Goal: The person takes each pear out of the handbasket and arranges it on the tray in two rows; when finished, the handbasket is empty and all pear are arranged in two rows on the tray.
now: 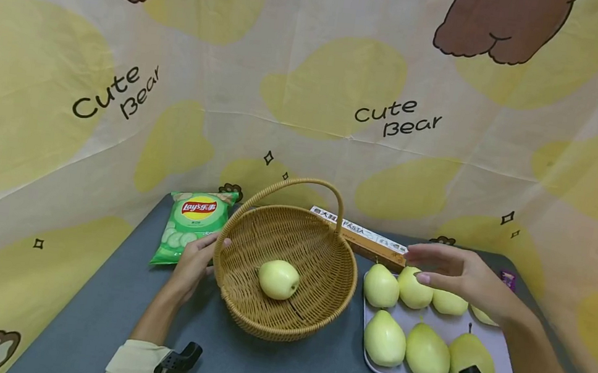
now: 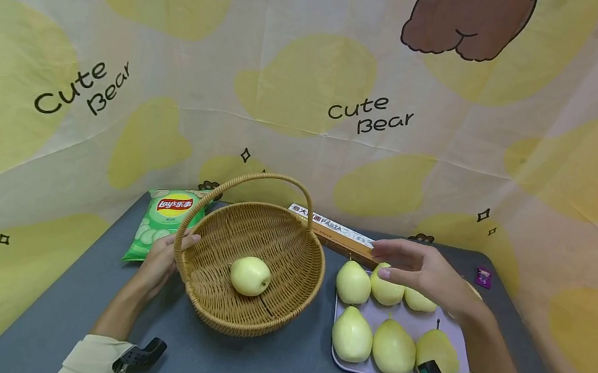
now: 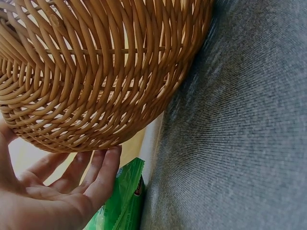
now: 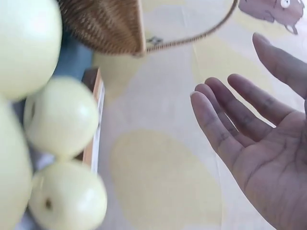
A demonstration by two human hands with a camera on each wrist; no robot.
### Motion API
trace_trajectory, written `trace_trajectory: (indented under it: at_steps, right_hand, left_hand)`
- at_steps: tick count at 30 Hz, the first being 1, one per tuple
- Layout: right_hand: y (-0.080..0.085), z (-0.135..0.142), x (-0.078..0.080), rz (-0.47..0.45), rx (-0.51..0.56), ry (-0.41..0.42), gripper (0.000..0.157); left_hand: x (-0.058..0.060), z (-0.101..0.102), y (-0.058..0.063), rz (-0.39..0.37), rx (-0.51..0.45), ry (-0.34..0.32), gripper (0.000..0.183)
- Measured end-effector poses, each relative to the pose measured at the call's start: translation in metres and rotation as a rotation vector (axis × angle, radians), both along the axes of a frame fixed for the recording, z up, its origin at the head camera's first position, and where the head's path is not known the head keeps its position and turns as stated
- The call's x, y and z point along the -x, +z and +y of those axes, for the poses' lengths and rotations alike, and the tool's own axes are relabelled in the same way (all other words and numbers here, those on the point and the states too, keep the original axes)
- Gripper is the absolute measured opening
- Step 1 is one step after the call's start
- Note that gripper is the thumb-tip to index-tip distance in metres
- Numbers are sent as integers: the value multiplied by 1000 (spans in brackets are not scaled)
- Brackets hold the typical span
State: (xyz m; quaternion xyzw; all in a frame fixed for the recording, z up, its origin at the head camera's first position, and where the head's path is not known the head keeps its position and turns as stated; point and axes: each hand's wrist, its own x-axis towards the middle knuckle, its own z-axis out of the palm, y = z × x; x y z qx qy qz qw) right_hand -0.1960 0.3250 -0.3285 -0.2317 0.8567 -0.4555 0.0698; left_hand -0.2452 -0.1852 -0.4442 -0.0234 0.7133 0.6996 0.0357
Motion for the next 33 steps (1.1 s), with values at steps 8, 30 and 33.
trace_trajectory:
  at_steps: [8, 30, 33]
  right_hand:
    - [9, -46, 24, -22, 18, 29, 40]
    - [33, -170, 69, -106, -6, 237, 50]
    - [32, -182, 76, -127, -12, 259, 51]
  left_hand:
    - [0, 0, 0, -3, -4, 2, 63]
    - [-2, 0, 4, -7, -6, 3, 63]
    - [-2, 0, 4, -7, -5, 3, 61]
